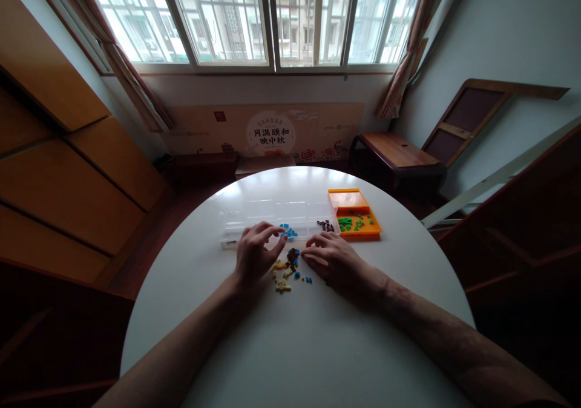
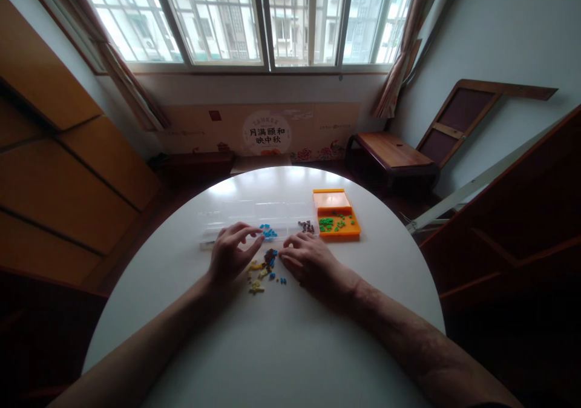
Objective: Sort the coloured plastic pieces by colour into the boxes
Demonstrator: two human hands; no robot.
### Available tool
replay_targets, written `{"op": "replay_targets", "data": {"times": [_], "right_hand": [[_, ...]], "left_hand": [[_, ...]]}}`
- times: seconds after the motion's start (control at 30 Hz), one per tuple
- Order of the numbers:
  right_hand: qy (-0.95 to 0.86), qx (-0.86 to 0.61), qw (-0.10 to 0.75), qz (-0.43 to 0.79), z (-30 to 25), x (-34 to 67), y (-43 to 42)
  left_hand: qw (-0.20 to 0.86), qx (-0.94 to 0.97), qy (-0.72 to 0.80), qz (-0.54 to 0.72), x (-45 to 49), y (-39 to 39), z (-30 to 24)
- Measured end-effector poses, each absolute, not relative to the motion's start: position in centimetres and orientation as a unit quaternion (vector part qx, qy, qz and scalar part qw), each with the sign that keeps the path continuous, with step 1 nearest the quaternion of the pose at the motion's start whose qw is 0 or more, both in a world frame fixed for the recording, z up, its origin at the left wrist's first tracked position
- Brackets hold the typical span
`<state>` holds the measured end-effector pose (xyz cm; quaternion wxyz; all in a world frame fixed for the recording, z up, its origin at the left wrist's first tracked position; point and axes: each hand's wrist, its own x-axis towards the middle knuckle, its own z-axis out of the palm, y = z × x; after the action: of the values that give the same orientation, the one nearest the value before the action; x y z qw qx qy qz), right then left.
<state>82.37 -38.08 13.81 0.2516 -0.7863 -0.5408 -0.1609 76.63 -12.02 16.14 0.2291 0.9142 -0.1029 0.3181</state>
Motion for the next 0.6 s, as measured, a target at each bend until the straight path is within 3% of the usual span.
{"op": "replay_targets", "data": {"times": [0.43,0.6], "right_hand": [[-0.538,-0.781,0.28,-0.148,13.6,82.7,-37.9],[-0.524,-0.762,0.331,-0.19,14.0,82.2,-37.8]], "left_hand": [[0.231,0.896,-0.238,0.296,76.6,-12.0,15.6],[0.305,0.873,-0.283,0.256,76.1,-13.1,15.8]]}}
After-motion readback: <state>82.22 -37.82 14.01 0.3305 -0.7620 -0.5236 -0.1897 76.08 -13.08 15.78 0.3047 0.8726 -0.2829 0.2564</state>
